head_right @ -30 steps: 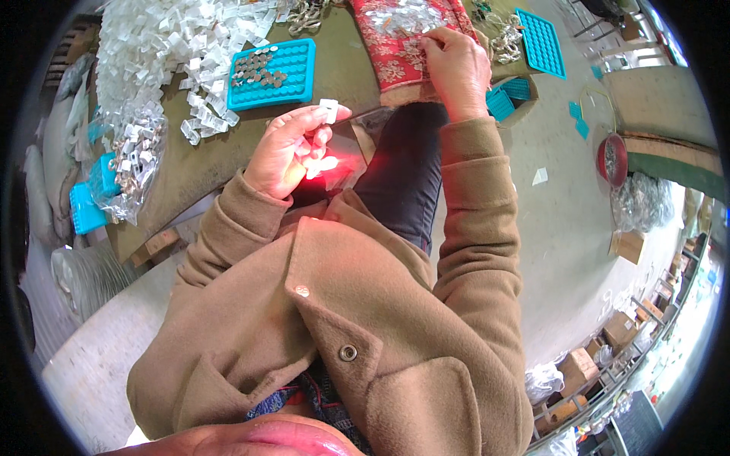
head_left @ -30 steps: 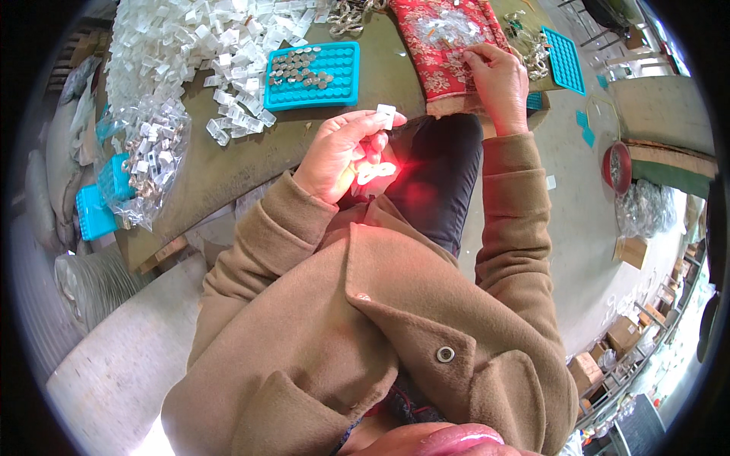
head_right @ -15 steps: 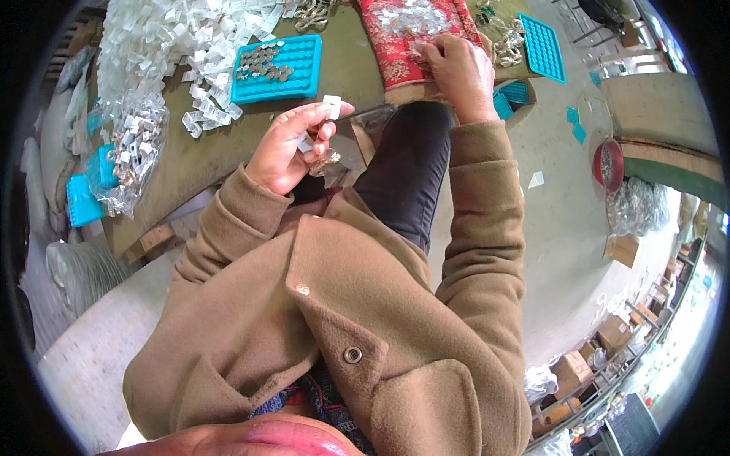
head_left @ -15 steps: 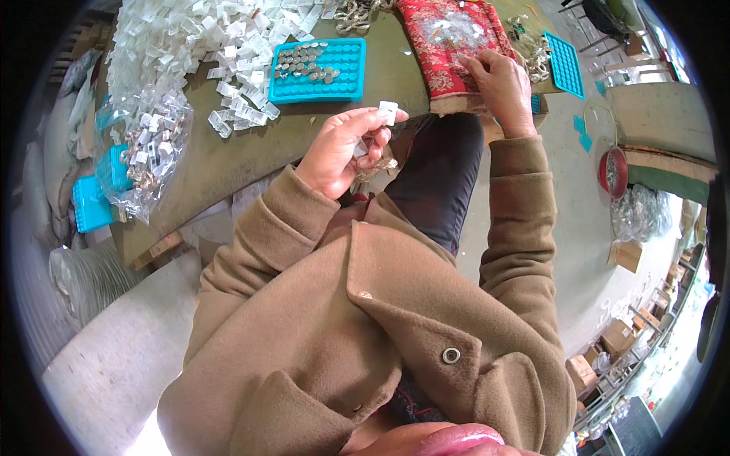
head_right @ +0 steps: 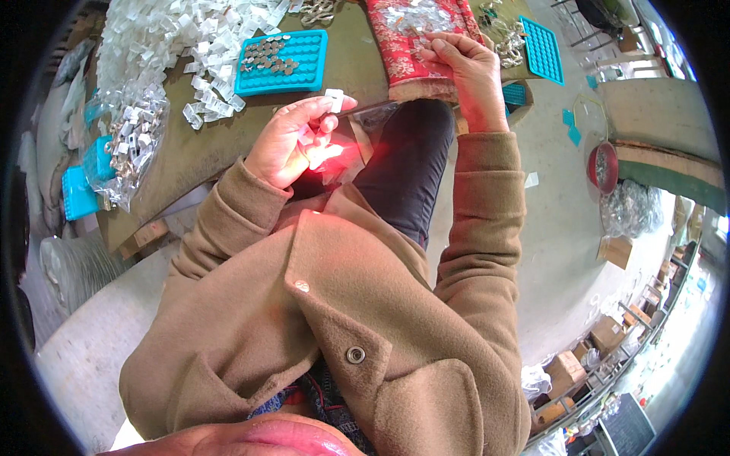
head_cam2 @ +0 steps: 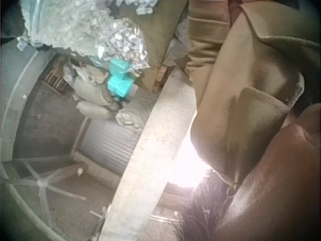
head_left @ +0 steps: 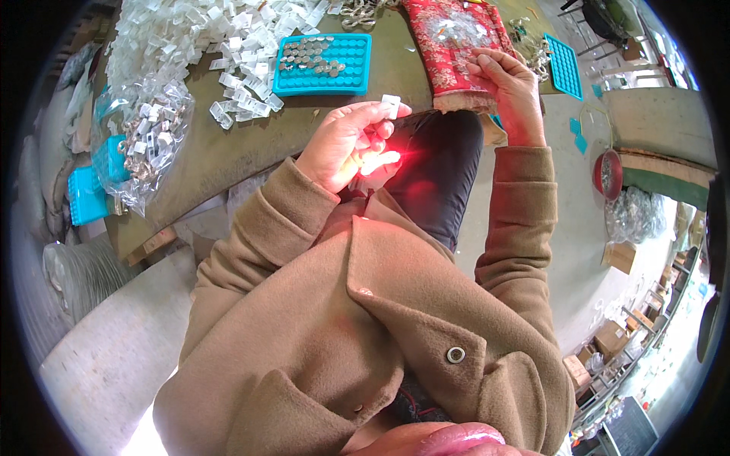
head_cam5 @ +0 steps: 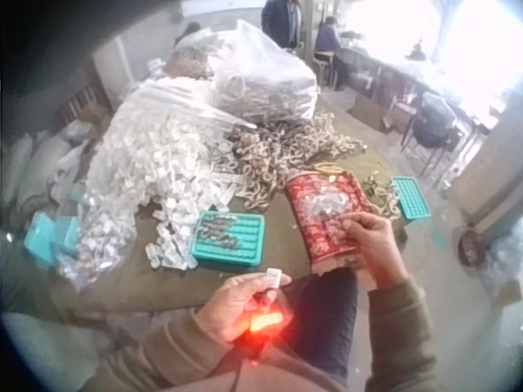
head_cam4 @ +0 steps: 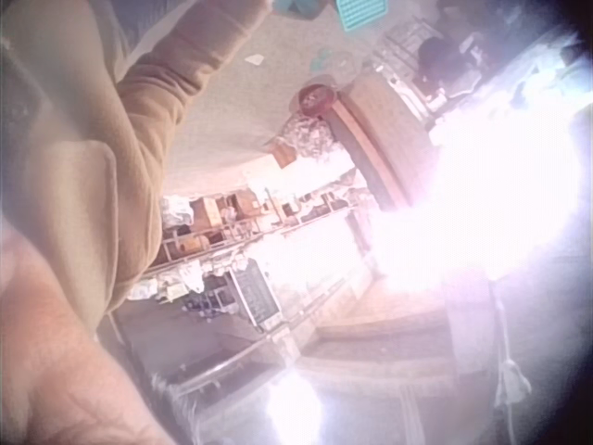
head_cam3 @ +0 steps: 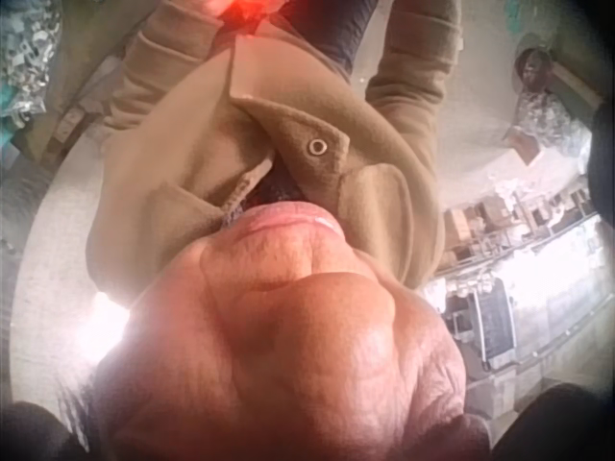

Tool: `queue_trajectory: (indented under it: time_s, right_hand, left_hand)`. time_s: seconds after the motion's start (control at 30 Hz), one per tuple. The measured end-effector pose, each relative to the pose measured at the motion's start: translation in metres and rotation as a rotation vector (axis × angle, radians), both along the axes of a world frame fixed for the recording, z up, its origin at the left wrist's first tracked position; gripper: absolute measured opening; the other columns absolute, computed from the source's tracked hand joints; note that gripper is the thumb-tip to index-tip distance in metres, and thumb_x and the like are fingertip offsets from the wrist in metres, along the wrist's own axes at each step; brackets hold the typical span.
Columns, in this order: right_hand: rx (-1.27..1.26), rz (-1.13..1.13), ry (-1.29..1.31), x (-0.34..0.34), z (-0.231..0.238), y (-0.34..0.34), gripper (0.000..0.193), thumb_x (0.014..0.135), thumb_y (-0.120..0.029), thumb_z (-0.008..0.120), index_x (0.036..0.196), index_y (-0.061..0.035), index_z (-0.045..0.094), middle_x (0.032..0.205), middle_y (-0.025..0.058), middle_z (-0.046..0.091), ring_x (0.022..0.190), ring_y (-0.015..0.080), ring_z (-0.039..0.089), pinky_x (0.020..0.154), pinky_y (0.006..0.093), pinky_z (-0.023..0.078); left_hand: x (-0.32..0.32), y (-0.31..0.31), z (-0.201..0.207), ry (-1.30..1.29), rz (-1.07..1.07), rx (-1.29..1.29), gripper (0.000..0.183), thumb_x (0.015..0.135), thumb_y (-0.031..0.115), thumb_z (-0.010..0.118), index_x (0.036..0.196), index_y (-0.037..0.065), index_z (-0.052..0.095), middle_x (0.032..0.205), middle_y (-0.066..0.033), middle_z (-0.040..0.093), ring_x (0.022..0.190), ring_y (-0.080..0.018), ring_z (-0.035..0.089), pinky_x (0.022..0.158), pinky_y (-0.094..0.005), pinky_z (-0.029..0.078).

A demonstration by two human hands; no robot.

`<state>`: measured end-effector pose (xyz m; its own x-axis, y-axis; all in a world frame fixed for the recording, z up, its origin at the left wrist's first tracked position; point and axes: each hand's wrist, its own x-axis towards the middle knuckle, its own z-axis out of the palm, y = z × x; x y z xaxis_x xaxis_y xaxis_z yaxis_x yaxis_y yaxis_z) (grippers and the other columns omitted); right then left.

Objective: The person repeatedly picks small white plastic housings and metal contacts from a table, inserts the contacts into the housings, and places the assembled units into a blue tray. The person occasionally uses a red light to illuminate the components during insertion.

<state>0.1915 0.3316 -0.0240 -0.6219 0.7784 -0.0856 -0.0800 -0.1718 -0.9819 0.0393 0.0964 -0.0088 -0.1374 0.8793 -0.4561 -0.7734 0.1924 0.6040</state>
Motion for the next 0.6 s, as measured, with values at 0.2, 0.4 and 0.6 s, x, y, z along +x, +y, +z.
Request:
queue_trajectory:
  time_s: [0.2,0.4,0.6]
  right_hand:
    - [-0.119,0.056,0.065,-0.007,0.0,-0.007,0.021,0.095,0.001,0.058,0.113,0.0101,0.064,0.105,0.0159,0.069,0.094,0.0211,0.07,0.085,0.0302,0.059]
    - [0.12,-0.031,-0.064,-0.012,-0.001,-0.018,0.022,0.091,-0.002,0.063,0.112,0.0046,0.068,0.101,0.0131,0.072,0.092,0.018,0.07,0.083,0.0293,0.057]
    - [1.314,-0.036,-0.472,-0.014,-0.01,-0.034,0.013,0.083,-0.012,0.067,0.095,-0.0092,0.071,0.089,0.0104,0.069,0.086,0.033,0.064,0.075,0.0404,0.053]
  left_hand:
    - [-0.001,-0.001,0.0,0.038,-0.021,0.025,0.035,0.099,0.023,0.054,0.121,-0.003,0.061,0.079,0.0035,0.054,0.06,-0.0019,0.044,0.059,-0.0178,0.042]
    - [0.001,0.003,-0.003,0.051,-0.001,0.029,0.035,0.099,0.023,0.054,0.12,-0.003,0.061,0.079,0.0036,0.054,0.062,-0.002,0.044,0.058,-0.017,0.041]
    - [0.003,0.004,-0.005,0.032,-0.012,0.014,0.035,0.099,0.023,0.055,0.121,-0.003,0.061,0.078,0.0044,0.055,0.06,-0.0018,0.043,0.058,-0.0178,0.041]
